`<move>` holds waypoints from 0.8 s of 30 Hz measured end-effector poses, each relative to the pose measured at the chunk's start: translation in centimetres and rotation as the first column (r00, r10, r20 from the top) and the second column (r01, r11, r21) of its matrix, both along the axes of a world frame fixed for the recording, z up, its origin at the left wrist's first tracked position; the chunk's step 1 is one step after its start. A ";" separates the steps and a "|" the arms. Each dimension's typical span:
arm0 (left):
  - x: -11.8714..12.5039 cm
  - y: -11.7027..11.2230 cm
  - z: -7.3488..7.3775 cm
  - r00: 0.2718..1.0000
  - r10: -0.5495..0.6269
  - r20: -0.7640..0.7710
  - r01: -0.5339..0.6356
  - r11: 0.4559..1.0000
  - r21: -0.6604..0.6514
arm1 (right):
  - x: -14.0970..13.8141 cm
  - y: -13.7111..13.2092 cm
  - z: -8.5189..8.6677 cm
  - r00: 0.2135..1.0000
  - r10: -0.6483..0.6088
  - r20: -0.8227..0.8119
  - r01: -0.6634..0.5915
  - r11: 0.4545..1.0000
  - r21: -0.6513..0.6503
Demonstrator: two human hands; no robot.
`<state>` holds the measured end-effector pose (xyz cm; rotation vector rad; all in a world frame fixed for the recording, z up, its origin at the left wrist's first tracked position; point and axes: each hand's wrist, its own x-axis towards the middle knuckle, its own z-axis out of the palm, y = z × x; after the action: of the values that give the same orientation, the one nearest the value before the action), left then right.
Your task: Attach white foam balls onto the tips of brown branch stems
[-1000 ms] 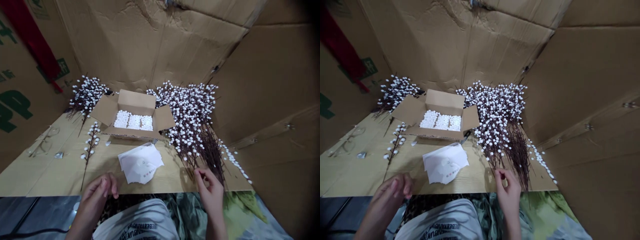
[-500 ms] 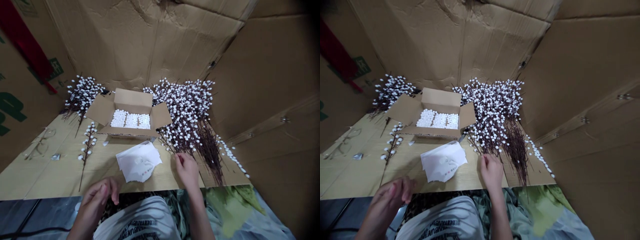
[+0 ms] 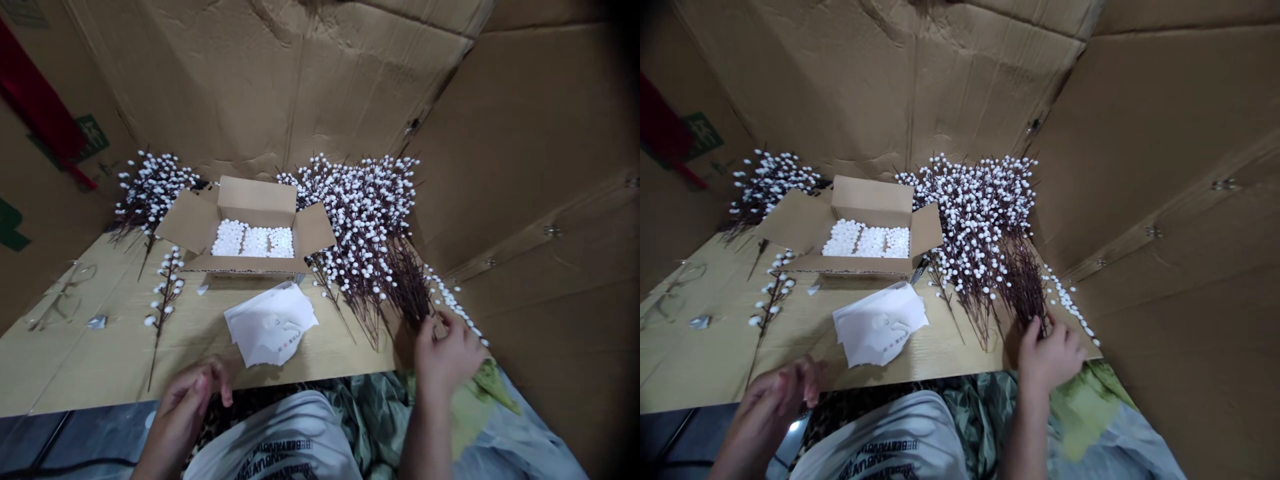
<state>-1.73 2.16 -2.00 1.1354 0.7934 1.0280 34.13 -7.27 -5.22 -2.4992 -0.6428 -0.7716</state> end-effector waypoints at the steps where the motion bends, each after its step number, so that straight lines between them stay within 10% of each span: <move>1: -0.1 0.0 0.0 0.999 -0.014 -0.031 0.015 1.000 0.026 | 1.0 -0.9 -0.2 0.996 -0.062 -0.057 0.057 0.995 -0.088; 6: -0.1 0.0 -0.1 0.993 -0.080 -0.092 0.076 0.996 -0.049 | 3.2 -3.0 -0.9 0.950 -0.116 -0.291 0.019 0.948 -0.317; 24: 0.2 0.3 0.0 0.984 -0.104 -0.147 0.089 0.991 -0.105 | 6.8 -3.4 0.9 0.934 -0.092 -0.346 -0.028 0.945 -0.327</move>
<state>-1.54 2.49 -1.99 1.1658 0.8915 0.8205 40.92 -10.72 -4.28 -2.8565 -0.6390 -0.2121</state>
